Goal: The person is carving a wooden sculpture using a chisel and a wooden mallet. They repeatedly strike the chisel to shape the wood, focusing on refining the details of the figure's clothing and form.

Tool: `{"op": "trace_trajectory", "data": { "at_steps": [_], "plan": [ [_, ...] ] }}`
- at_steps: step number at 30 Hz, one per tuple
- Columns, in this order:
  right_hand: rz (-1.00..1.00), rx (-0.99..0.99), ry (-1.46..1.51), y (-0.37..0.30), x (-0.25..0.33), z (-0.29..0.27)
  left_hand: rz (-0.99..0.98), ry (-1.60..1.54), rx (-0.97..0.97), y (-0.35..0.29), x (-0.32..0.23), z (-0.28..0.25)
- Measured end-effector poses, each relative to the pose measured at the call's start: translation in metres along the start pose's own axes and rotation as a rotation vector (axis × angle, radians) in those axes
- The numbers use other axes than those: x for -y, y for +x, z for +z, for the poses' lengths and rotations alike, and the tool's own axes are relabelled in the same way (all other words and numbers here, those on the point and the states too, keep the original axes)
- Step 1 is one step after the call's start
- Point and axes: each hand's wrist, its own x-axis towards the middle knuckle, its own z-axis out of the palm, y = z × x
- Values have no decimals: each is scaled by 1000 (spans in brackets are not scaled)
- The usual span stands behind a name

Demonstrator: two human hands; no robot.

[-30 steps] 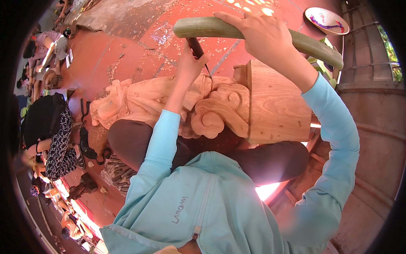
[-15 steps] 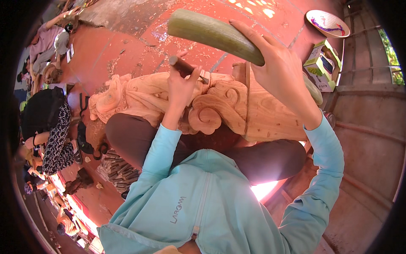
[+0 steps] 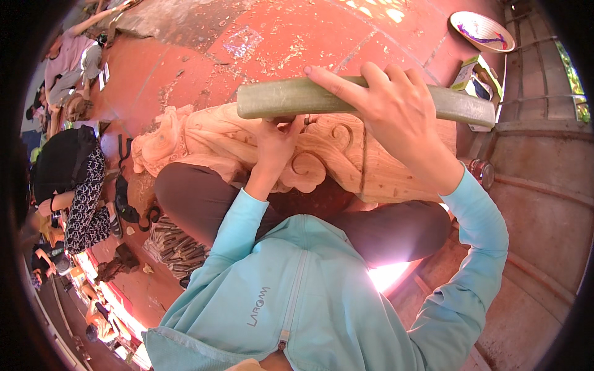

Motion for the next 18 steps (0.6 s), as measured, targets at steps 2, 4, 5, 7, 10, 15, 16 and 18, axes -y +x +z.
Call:
{"op": "trace_trajectory", "data": {
  "at_steps": [2, 4, 5, 7, 10, 15, 16, 18],
  "plan": [
    [67, -53, 148, 2, -2, 3, -49, -21, -23, 3, -9, 3],
    [75, -32, 169, 1, 0, 2, -33, 40, -12, 3, -4, 4],
    [79, -22, 180, 0, 0, 1, -26, 70, -6, 4, -1, 5],
    [22, 34, -8, 2, 2, -2, 177, 266, -12, 23, 2, 4],
    [22, 51, 15, -3, -1, -4, -122, -73, 36, 32, 9, -12],
    [234, -13, 360, -19, -7, 2, -72, -396, -85, 22, -9, -11],
    [303, -4, 425, -25, -10, 4, -31, -480, -103, 30, -27, -9],
    [378, -3, 505, -32, -16, 6, 79, -591, -125, 45, -48, -10]
  ]
}}
